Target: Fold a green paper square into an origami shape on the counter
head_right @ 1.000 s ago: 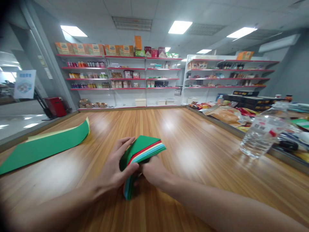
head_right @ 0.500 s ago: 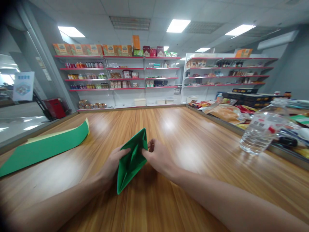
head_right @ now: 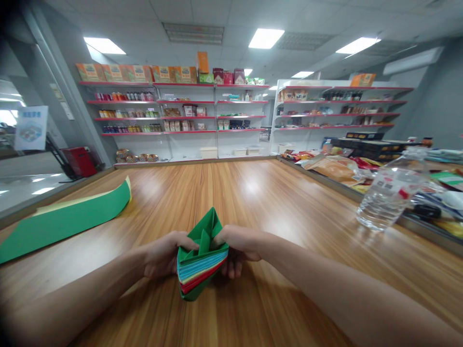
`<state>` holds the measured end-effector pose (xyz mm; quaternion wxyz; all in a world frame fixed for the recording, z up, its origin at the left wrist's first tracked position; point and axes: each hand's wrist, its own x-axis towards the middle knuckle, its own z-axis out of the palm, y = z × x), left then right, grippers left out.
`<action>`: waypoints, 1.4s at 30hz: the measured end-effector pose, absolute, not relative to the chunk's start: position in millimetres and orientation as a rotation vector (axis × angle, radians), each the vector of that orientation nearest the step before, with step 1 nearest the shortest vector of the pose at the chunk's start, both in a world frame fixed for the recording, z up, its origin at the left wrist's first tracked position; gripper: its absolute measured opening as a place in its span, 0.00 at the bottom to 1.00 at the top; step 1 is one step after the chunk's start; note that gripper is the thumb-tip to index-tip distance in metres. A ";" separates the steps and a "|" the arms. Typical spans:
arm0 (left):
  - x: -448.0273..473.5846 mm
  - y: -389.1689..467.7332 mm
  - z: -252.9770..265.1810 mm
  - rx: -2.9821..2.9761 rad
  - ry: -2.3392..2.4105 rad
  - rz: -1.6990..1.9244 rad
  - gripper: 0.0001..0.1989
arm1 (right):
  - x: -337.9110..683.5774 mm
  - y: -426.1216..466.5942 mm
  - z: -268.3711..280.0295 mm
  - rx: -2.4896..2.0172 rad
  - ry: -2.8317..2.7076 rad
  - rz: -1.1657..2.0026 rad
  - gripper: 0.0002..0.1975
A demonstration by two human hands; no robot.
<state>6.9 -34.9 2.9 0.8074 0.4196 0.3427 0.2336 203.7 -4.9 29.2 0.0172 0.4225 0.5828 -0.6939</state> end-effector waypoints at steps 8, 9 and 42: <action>10.8 -37.9 8.2 0.909 0.775 0.504 0.14 | 202.2 -2.3 23.8 1.283 1.449 -2.446 0.22; 11.1 -38.1 8.2 0.914 0.773 0.506 0.14 | 202.5 -2.2 22.9 1.281 1.439 -2.461 0.23; 16.7 -38.5 7.8 0.999 0.765 0.867 0.05 | 200.5 -3.7 6.9 1.258 2.274 -2.285 0.16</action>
